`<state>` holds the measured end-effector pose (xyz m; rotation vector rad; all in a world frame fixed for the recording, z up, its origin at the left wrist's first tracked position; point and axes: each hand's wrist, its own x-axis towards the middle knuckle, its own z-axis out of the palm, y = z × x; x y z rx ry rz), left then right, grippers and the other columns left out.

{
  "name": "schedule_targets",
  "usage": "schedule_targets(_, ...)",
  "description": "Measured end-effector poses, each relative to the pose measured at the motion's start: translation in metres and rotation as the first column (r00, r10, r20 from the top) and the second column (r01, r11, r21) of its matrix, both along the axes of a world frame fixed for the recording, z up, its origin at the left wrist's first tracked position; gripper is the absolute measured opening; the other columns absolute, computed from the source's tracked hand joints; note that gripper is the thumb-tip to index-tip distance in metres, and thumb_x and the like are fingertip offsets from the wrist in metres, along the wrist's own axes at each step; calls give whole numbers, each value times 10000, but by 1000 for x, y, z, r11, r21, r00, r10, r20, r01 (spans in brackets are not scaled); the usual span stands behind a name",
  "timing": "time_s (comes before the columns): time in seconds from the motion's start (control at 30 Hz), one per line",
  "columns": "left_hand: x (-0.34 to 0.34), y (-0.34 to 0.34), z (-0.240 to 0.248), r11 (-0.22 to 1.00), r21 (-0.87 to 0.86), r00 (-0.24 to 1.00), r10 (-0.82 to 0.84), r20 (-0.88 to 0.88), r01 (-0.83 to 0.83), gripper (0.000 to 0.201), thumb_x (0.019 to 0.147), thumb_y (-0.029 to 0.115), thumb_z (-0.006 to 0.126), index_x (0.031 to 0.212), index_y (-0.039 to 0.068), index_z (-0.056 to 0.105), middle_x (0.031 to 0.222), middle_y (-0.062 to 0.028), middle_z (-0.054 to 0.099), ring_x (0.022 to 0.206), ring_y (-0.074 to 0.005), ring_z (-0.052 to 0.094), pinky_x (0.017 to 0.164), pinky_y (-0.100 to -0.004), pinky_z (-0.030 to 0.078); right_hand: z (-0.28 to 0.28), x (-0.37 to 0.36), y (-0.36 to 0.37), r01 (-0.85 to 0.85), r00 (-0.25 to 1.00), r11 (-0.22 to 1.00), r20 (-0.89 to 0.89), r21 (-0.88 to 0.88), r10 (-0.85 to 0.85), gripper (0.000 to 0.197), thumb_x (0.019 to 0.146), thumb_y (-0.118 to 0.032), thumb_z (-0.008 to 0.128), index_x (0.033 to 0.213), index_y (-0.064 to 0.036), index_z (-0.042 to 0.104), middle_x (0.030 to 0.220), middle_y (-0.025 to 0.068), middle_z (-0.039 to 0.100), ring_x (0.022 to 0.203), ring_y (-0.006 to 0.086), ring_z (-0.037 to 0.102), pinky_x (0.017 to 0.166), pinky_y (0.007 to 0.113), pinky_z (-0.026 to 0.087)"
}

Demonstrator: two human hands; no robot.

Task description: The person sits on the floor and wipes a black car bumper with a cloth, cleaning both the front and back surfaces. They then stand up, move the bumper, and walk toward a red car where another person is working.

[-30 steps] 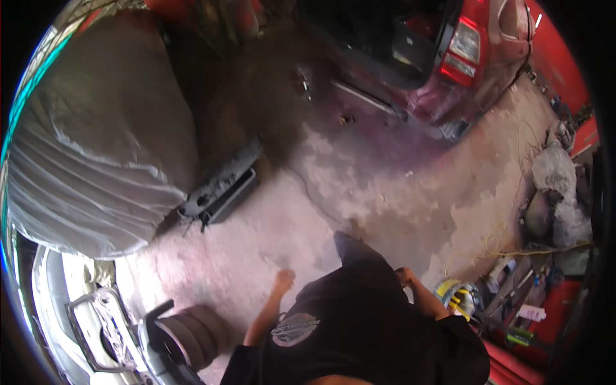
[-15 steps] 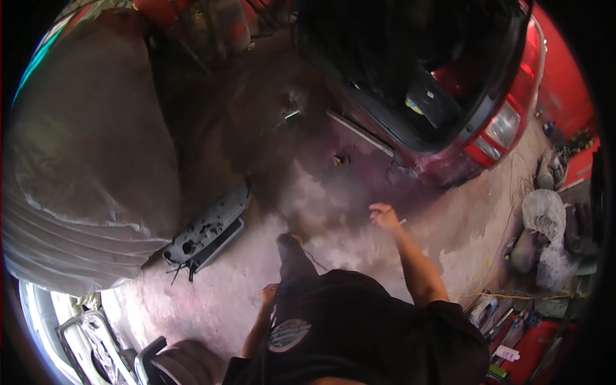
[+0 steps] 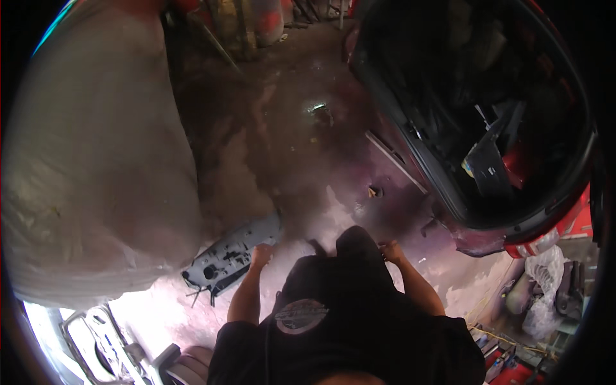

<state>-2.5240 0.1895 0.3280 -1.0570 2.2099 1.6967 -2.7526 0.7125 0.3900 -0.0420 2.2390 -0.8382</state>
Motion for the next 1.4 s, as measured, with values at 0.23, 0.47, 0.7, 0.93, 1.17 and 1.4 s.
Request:
schedule_targets(0.23,-152,-55,-12,983,121,985,120,125,-135,176,883,198,669,945,47,733,732,-45,675,603,-146,645,494,-313,508,-35,-126,-79,-331,936,943,-119,24,331,386,889,-287,680,1168,-27,737,988,220,750,920,356,742,837,452,577)
schedule_targets(0.47,-242,-72,11,989,-133,997,-63,51,70,266,894,284,708,978,43,781,777,-82,713,669,-144,668,567,-354,544,-64,-354,-175,-470,873,873,-75,133,482,309,881,-238,665,1100,-43,761,1035,223,743,1016,349,721,903,451,563)
schedule_targets(0.7,-357,-143,62,878,33,871,467,153,-477,305,891,217,722,1036,-50,750,820,-114,733,664,-168,657,594,-357,531,36,-597,-328,-321,904,936,-340,-144,258,328,934,-152,611,1221,-43,724,878,81,723,717,141,659,676,316,557)
schedule_targets(0.93,-490,-250,8,991,-116,972,97,214,-73,330,923,265,630,1022,-25,751,953,-191,756,920,-340,713,808,-443,526,152,-687,-472,-36,986,895,-161,-444,-40,396,930,-157,617,1289,0,673,943,87,745,748,137,685,689,305,564)
schedule_targets(1.17,-649,-422,13,995,-97,983,-12,181,30,248,885,160,669,965,-69,725,826,-143,707,698,-237,672,601,-394,526,216,-788,-535,307,824,718,-202,-624,-529,284,977,-96,584,1218,12,687,896,90,738,683,125,671,606,268,548)
schedule_targets(1.4,-841,-599,66,953,281,988,81,128,-115,122,918,81,625,1002,9,677,685,-52,620,501,-145,555,429,-305,430,304,-853,-524,350,362,564,-447,-748,-818,269,966,-39,543,1188,18,685,842,76,722,639,95,616,548,235,484)
